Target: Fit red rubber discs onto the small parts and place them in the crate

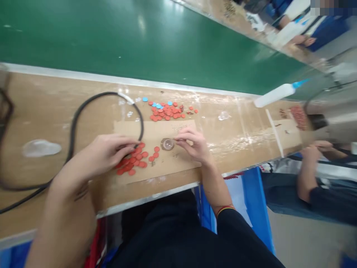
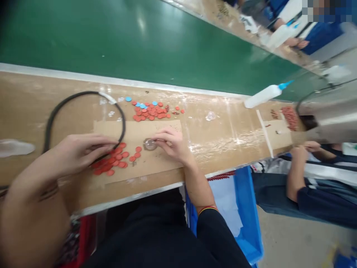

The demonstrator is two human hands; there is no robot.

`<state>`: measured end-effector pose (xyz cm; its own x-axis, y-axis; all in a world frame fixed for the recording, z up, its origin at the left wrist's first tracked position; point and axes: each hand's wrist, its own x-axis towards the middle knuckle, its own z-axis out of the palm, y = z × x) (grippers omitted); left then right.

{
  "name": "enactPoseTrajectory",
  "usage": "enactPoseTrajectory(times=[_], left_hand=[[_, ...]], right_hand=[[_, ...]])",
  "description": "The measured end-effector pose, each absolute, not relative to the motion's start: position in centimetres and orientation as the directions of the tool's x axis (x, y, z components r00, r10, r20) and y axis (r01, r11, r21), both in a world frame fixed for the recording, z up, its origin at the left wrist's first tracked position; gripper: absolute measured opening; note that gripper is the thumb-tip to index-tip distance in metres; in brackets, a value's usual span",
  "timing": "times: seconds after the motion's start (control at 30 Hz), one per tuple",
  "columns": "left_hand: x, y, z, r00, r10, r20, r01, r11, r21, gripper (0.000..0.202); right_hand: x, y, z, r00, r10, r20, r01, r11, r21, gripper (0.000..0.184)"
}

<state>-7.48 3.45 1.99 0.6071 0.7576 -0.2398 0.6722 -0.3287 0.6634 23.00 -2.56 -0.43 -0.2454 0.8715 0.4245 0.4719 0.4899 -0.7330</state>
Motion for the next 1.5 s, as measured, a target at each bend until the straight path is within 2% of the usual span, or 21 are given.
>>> enactPoseTrajectory(times=[0.07,0.13,0.27,0.4,0.5,0.7,0.87,1.17,1.5], left_hand=[[-7.4,3.2,2.2,0.618,0.768,-0.165,0.613,-0.34,0.713,0.049],[-7.3,3.1,2.0,0.553,0.824,-0.125,0.561,-0.257,0.787,0.041],[-6.4,3.0,0.9,0.284,0.939,-0.195,0.292,0.109,0.95,0.032],[-5.2,3.2,0.6,0.114,0.945,-0.306,-0.009,0.309,0.951,0.029],[-4.9,3.4,0.7,0.071,0.932,-0.357,-0.117,0.363,0.925,0.022],[-4.7,3.5,0.4,0.079,0.918,-0.388,-0.152,0.396,0.906,0.012],[-4.6,3.6,0.2,0.033,0.922,-0.387,-0.131,0.388,0.912,0.014],[-4.6,3.6,1.1,0.04,0.886,-0.463,-0.261,0.456,0.851,0.002],[-4.7,3.5,1.5,0.062,0.889,-0.453,-0.262,0.452,0.853,0.003]], right_hand=[[23.2,-2.6,-0.3,-0.246,0.873,0.42,0.463,0.487,-0.741,0.011],[23.3,-2.5,-0.4,-0.216,0.879,0.426,0.449,0.477,-0.756,0.009],[23.3,-2.3,-0.6,-0.229,0.873,0.431,0.438,0.487,-0.755,0.009],[23.3,-2.2,-0.7,-0.267,0.874,0.405,0.434,0.485,-0.759,0.009],[23.4,-2.2,-0.9,-0.254,0.896,0.364,0.461,0.443,-0.769,0.007],[23.3,-2.0,-1.1,-0.267,0.887,0.378,0.486,0.462,-0.742,0.01],[23.2,-2.0,-1.1,-0.26,0.898,0.355,0.519,0.44,-0.733,0.011],[23.4,-1.9,-1.1,-0.265,0.906,0.33,0.553,0.423,-0.718,0.013],[23.3,-2.0,-1.0,-0.275,0.903,0.33,0.533,0.429,-0.729,0.013]])
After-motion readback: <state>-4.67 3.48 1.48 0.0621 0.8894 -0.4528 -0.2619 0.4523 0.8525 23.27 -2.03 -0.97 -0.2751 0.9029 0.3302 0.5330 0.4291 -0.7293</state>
